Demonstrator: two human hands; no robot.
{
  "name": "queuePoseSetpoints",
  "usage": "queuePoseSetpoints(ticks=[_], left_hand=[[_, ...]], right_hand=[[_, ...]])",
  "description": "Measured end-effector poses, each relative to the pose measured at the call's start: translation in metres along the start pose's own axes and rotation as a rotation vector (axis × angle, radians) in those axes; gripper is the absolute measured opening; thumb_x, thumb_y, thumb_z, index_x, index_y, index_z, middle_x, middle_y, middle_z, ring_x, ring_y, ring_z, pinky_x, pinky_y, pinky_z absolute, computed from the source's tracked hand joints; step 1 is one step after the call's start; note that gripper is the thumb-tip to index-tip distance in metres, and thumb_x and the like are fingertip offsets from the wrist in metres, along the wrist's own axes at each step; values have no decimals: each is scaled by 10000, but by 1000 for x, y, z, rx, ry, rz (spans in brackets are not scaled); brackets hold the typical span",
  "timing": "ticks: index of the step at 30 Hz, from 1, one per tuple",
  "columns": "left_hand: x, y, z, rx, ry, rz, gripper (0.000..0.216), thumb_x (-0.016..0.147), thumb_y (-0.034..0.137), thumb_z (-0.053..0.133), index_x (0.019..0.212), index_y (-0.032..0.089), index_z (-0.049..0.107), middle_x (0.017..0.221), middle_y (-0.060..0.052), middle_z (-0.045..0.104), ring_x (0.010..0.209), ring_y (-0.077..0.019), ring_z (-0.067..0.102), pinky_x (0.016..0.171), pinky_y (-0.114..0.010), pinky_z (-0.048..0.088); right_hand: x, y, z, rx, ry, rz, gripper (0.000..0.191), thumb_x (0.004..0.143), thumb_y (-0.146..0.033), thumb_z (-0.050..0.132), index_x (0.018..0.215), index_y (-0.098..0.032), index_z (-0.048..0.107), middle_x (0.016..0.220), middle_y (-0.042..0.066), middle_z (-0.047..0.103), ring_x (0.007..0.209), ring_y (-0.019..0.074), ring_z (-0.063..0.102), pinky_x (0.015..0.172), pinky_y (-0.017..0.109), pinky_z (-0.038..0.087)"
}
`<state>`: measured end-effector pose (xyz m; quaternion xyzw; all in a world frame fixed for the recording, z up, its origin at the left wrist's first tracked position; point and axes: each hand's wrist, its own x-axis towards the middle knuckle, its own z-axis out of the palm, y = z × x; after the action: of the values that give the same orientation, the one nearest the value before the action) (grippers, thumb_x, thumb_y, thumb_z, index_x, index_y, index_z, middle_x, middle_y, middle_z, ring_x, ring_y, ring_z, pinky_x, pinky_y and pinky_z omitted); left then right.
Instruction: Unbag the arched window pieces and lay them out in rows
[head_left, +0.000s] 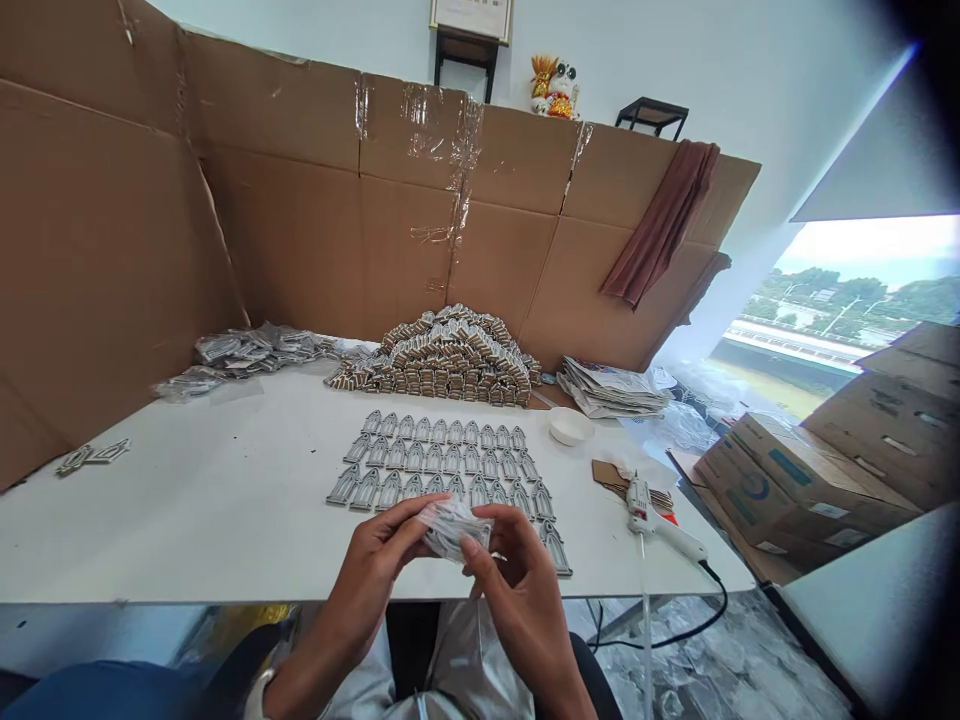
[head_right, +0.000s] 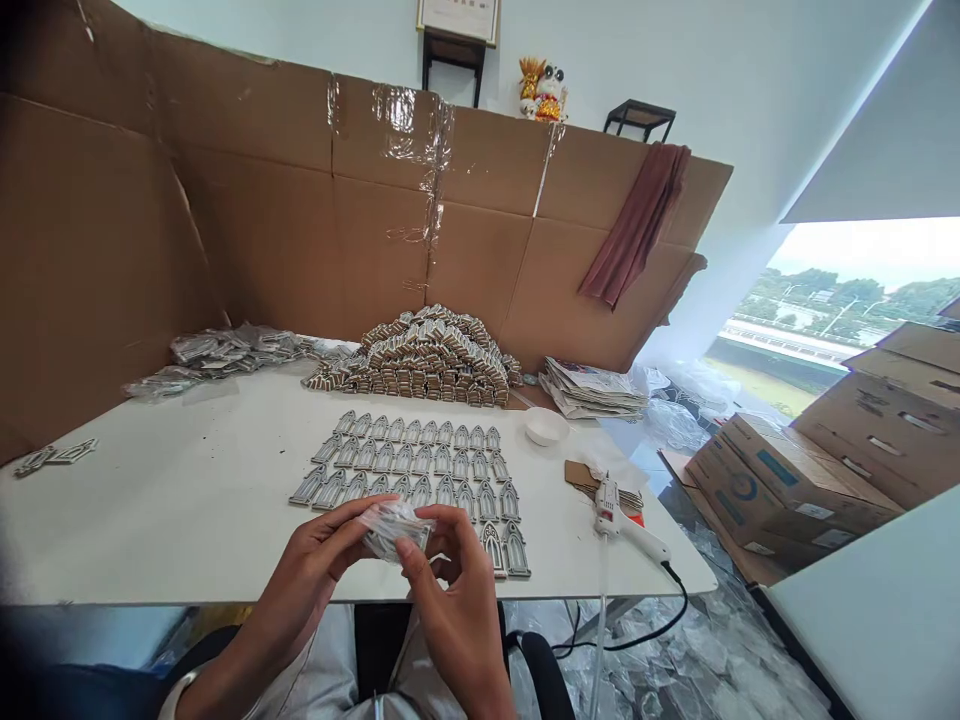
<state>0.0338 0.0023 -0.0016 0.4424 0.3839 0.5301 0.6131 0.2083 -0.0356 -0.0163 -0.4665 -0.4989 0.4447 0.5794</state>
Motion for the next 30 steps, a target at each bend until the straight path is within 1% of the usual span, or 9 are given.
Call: queuePoseSetpoints(ticks=[4, 7, 11, 15, 19, 22, 24, 27, 30], left_hand=[[-3, 1, 3, -45, 40, 55, 450, 896, 484, 834, 1222, 176, 797, 1210, -130, 802, 1037, -275, 754, 912, -368, 625], [-4, -1, 4, -147, 121, 84, 434, 858, 471, 886, 1167, 202, 742, 1155, -104, 814, 1050, -255, 764, 950, -356, 616], [-3, -10, 2, -101, 189, 103, 428, 859, 495, 883, 1142, 194, 772, 1256, -113, 785, 1110, -265, 755, 936, -344, 634], [-1, -17, -3, -9, 162, 160, 435, 902, 503, 838, 1234, 222, 819, 1257, -107, 793, 1145, -309, 754, 979, -416, 651], [-3, -14, -6, 101, 166, 228, 386, 917, 507, 813, 1215, 264, 847, 1238, -88, 808, 1112, -322, 771, 955, -425, 666], [-4, -10, -9, 197, 205, 277, 355, 915, 512, 807, 1177, 279, 862, 1211, -82, 819, 1118, -323, 768, 982, -411, 649], [-3, -9, -12, 235, 201, 284, 349, 927, 509, 795, 1182, 281, 861, 1228, -82, 815, 1150, -324, 754, 1007, -406, 634], [-2, -6, -17, 196, 128, 250, 353, 960, 492, 765, 1220, 266, 839, 1270, -95, 792, 1175, -315, 736, 989, -387, 632], [1, -1, -20, 59, 55, 215, 376, 953, 484, 780, 1243, 246, 800, 1257, -113, 771, 1124, -290, 735, 894, -337, 638]], right_hand=[[11, -10, 5, 116, -48, 7, 447, 923, -567, 811, 1174, -229, 660, 919, 16, 667, 760, 178, 650, 610, 277, 569], [19, -10, 9, 147, -64, 9, 453, 901, -558, 839, 1149, -226, 656, 961, 37, 716, 806, 191, 676, 669, 297, 599], [22, -4, 7, 108, -76, -26, 405, 924, -527, 830, 1134, -241, 635, 891, 13, 706, 803, 187, 670, 739, 308, 598], [22, 0, 0, 108, -118, -23, 396, 925, -495, 840, 1138, -251, 612, 957, 24, 713, 811, 184, 666, 738, 307, 584], [21, -6, -1, 175, -149, 6, 412, 905, -509, 851, 1133, -253, 623, 1041, 53, 738, 836, 201, 686, 721, 314, 574], [20, -9, 3, 215, -109, 37, 432, 870, -537, 870, 1104, -259, 637, 1006, 40, 732, 824, 199, 674, 695, 296, 546], [20, -10, 4, 243, -99, 44, 427, 863, -536, 875, 1094, -263, 640, 968, 21, 712, 799, 183, 651, 687, 283, 529], [21, -10, 4, 258, -132, 40, 414, 865, -530, 872, 1087, -266, 642, 963, 18, 690, 791, 182, 637, 689, 291, 530], [21, -11, 6, 285, -154, 46, 421, 860, -538, 867, 1104, -268, 656, 1015, 29, 683, 794, 184, 624, 677, 294, 524]])
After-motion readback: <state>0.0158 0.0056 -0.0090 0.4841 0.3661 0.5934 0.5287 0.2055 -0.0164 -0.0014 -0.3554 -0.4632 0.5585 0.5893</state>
